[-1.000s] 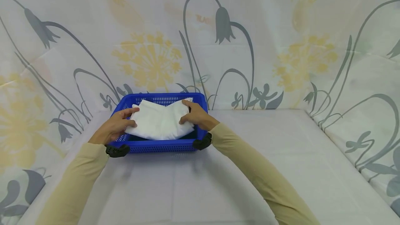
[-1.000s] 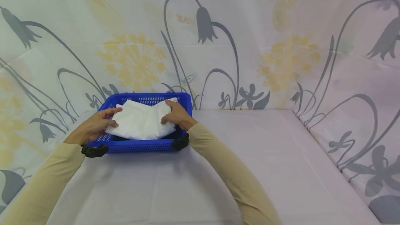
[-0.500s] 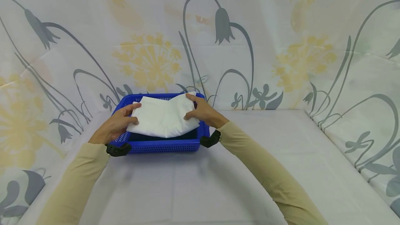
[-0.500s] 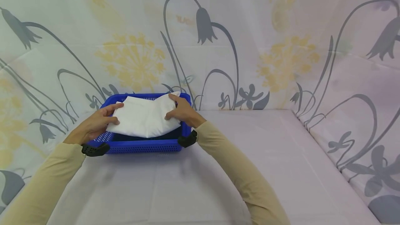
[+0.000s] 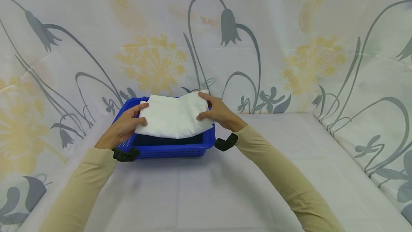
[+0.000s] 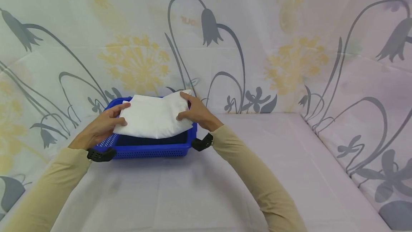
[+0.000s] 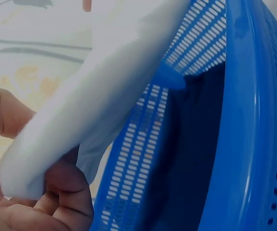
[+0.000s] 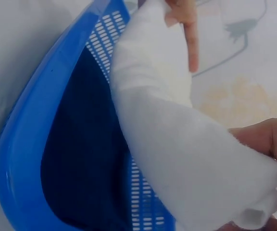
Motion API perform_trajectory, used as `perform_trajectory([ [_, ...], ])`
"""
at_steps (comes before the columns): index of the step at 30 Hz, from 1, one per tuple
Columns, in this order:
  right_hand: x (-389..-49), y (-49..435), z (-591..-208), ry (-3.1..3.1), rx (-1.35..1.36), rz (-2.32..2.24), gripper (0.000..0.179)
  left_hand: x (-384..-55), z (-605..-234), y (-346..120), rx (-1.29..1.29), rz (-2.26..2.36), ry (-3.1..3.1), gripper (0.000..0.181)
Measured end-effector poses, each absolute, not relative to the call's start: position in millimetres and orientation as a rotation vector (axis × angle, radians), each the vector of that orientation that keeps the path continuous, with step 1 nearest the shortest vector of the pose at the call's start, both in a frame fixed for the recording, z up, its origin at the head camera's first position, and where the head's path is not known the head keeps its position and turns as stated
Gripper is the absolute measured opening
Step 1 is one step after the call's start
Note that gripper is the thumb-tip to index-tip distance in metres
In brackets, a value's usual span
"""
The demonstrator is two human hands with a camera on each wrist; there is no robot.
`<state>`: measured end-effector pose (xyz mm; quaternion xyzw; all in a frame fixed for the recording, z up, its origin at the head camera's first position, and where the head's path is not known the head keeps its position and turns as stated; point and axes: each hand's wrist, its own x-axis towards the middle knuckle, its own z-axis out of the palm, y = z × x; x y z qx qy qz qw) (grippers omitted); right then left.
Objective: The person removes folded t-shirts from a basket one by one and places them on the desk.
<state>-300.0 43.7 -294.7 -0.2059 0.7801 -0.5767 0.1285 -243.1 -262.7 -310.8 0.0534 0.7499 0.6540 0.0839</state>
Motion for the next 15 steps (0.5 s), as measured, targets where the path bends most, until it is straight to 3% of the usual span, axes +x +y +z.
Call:
perform_trajectory([
  [15,-297,81,-287,2.214,-0.623,-1.797,0.092,-242,-303,-233,0.200,2.088,2.162,0.080],
])
